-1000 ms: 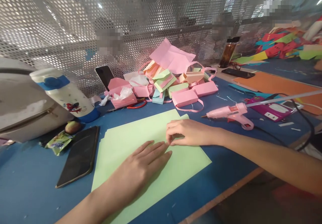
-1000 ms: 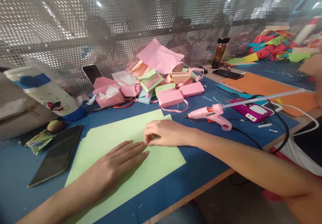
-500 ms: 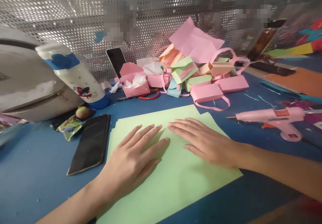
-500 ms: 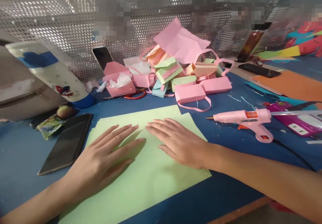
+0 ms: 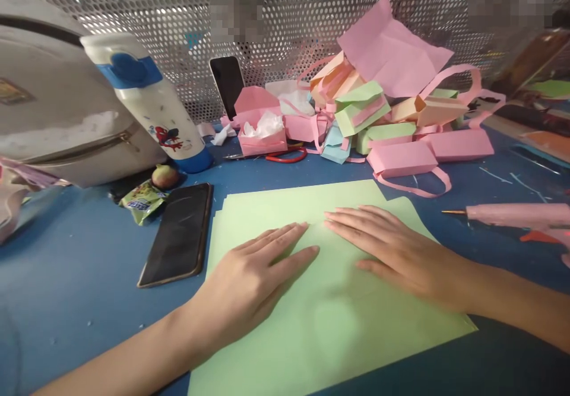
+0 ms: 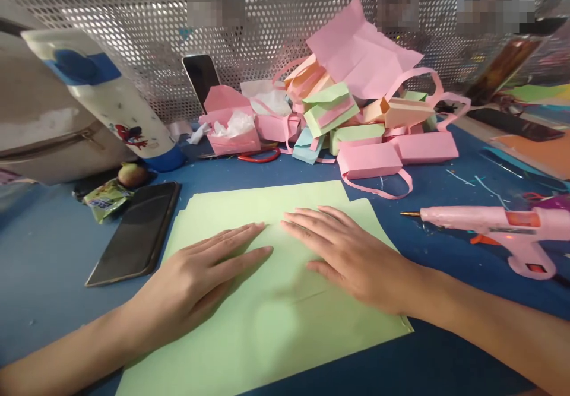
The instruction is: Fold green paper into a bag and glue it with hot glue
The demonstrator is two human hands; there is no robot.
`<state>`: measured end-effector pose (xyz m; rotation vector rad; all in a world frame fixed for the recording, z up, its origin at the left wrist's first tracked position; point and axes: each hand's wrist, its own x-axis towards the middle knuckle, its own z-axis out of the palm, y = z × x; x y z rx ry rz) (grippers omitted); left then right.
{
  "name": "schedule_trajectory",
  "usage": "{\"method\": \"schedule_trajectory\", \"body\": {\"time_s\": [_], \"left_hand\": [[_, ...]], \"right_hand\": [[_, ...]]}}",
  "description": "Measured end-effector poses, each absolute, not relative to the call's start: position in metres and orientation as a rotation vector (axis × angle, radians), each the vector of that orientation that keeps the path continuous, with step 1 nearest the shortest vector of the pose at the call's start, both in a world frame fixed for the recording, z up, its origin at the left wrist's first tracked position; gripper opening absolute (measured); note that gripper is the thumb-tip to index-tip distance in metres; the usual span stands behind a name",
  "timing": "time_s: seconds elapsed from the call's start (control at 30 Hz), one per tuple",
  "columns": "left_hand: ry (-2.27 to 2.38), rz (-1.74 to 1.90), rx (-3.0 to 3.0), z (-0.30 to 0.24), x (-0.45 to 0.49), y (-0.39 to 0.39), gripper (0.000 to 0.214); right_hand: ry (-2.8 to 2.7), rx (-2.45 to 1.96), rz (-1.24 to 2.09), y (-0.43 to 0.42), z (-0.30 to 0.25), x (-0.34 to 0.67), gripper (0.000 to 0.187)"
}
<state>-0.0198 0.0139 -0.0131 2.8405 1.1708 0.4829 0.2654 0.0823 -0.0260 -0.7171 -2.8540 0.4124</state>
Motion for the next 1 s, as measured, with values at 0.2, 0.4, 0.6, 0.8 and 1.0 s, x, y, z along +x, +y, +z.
{"method": "schedule_trajectory", "body": {"time_s": [0.2,0.4,0.6,0.8,1.0], "left_hand": [[1.175,0.508,2.852,-0.0139,-0.0197,0.0147,0.038],[1.193,0.490,2.876,-0.0143,-0.0196,0.0155,0.037],[1.178,0.487,2.909,-0.0148,-0.0196,0.0153,0.037],[1.159,0.478,2.920,-0.0153,-0.0199,0.0156,0.037],[1.133,0.470,2.915,-0.0153,-0.0207,0.0162,0.038]], "right_hand": [[-2.821,-0.706,0.445,0.0827,-0.0233,0.2651,0.058],[-2.841,-0.695,0.425,0.0839,-0.0236,0.2649,0.057],[-2.846,-0.672,0.414,0.0850,-0.0234,0.2656,0.056],[-2.826,-0.674,0.444,0.0840,-0.0218,0.2654,0.056],[-2.814,-0.685,0.460,0.0843,-0.0225,0.2655,0.056]]}}
